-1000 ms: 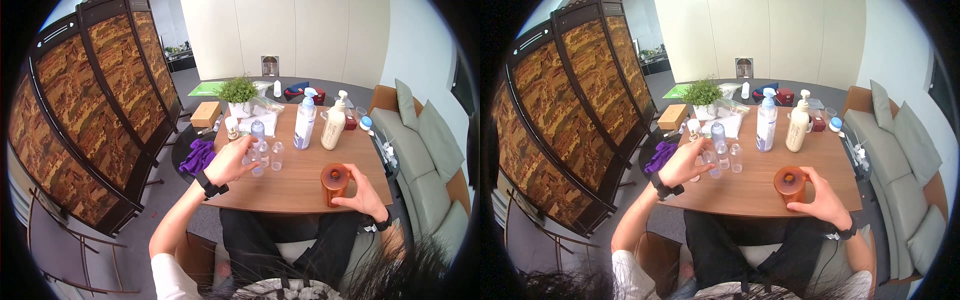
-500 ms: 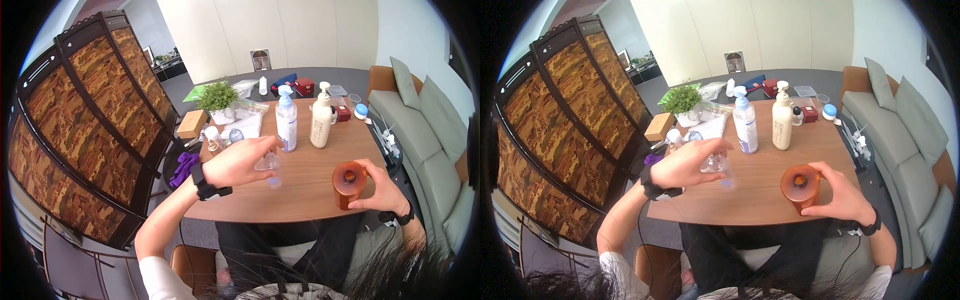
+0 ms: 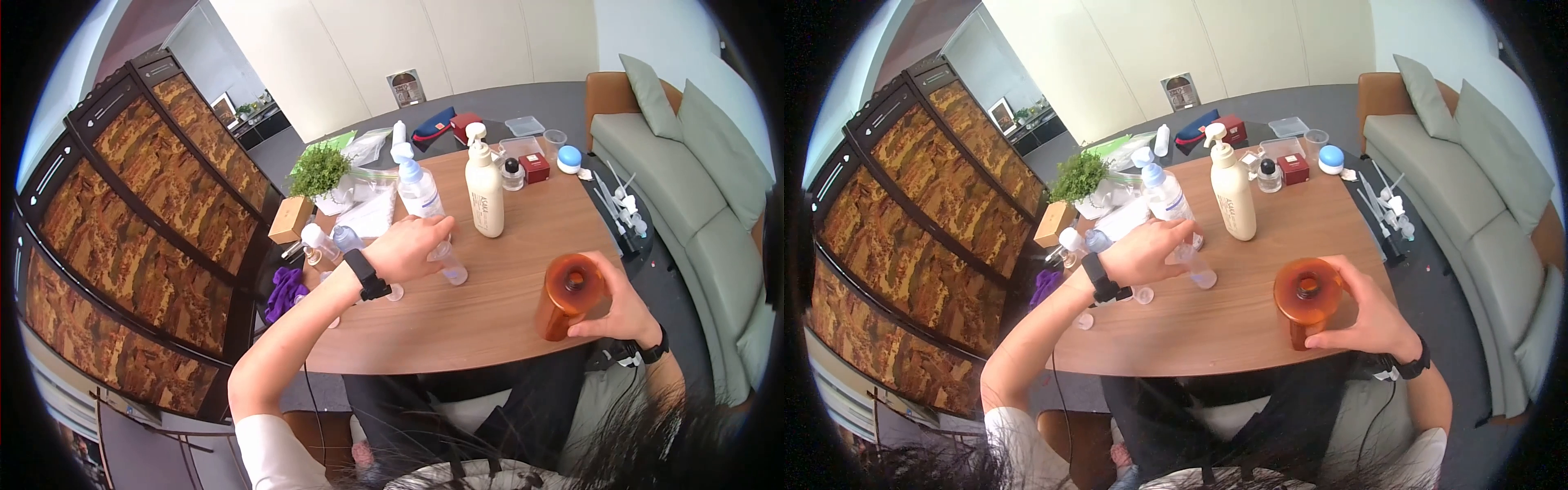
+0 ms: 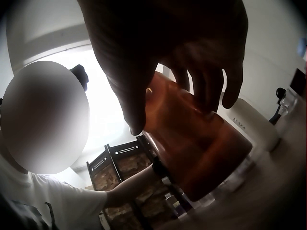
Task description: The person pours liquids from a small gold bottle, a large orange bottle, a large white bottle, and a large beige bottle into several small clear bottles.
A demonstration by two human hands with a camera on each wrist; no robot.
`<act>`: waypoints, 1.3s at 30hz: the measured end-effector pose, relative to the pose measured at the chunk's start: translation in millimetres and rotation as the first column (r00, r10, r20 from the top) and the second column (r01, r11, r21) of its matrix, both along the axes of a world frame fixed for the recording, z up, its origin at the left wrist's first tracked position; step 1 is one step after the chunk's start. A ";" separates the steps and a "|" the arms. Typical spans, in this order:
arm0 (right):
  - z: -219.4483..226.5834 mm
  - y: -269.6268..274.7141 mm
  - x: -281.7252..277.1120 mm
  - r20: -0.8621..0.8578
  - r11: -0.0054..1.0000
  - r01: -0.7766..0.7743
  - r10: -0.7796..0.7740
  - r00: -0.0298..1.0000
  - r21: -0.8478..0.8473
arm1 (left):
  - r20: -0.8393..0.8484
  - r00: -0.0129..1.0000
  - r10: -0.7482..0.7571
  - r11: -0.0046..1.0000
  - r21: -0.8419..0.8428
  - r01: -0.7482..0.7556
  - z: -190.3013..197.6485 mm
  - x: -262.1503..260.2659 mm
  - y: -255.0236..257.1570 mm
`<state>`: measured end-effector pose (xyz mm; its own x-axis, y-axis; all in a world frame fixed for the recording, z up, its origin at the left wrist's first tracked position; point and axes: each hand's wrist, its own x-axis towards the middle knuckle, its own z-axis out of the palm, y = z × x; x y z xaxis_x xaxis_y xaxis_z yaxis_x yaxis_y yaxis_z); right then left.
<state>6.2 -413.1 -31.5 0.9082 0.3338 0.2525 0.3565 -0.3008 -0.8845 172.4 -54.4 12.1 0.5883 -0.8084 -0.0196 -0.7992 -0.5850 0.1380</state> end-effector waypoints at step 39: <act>-7.1 -0.9 -19.7 -0.011 0.995 -0.080 0.081 0.997 0.052 | 0.048 0.988 0.150 0.988 -0.032 -0.148 16.4 -50.2 39.4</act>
<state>-13.5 -414.0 -38.6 0.8822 0.3929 0.2594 0.3658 -0.2251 -0.9031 122.2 -14.9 28.5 0.7020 -0.7113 0.0342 -0.7096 -0.6946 0.1180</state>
